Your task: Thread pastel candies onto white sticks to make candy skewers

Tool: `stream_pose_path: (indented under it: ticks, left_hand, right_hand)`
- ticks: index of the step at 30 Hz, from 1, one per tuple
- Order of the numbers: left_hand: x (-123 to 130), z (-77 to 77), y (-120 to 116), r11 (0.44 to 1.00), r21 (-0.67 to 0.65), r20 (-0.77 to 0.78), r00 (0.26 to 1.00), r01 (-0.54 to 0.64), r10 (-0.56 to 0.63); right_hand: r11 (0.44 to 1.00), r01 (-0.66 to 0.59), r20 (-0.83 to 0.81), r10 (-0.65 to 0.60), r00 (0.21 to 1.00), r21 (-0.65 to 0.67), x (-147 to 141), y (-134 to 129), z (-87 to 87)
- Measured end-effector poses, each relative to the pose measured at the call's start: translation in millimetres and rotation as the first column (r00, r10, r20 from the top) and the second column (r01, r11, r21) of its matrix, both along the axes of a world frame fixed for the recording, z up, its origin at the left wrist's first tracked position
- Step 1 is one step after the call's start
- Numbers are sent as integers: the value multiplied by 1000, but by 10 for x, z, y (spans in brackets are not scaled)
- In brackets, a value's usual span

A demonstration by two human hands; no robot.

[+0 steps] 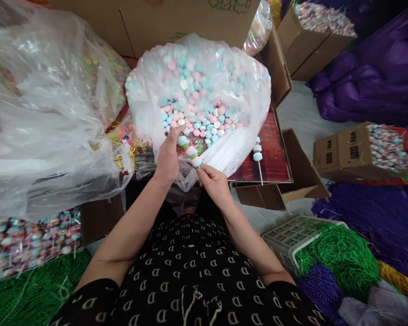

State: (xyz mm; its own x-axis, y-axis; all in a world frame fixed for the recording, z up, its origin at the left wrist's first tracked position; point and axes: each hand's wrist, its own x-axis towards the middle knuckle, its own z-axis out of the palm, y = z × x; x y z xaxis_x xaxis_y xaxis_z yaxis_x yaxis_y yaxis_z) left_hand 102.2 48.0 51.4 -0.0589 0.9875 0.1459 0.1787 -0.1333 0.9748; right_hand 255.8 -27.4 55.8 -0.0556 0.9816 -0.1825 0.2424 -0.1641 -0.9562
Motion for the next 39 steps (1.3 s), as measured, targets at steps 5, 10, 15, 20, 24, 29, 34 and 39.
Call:
stream_pose_path:
  ticks: [5, 10, 15, 20, 24, 29, 34, 39]
  left_hand:
    - [80, 133, 26, 989, -125, 267, 963, 72, -37]
    - [285, 281, -67, 971, -232, 506, 860, 61, 66]
    - [442, 411, -158, 938, -348, 606, 764, 4, 221]
    - [431, 430, -164, 942, -336, 603, 771, 12, 206]
    - [372, 388, -152, 957, -284, 669, 727, 58, 154]
    - [418, 349, -197, 968, -250, 619, 775, 40, 128]
    - [418, 274, -189, 976, -199, 612, 789, 92, 50]
    - [248, 145, -135, 984, -176, 473, 877, 2, 83]
  right_hand:
    - [996, 64, 48, -67, 997, 54, -3, -33, -51]
    - [969, 47, 151, -86, 985, 243, -42, -77, -81]
    - [949, 27, 147, -77, 986, 315, -127, -94, -149]
    - [971, 33, 114, -61, 992, 235, -171, -64, -167]
    - [980, 26, 93, -46, 995, 198, -167, -27, -126]
    - [987, 32, 28, -37, 999, 157, -167, -27, -79]
    - [943, 260, -43, -257, 966, 210, 240, -29, -11]
    - [807, 510, 170, -570, 804, 297, 1091, 98, 70]
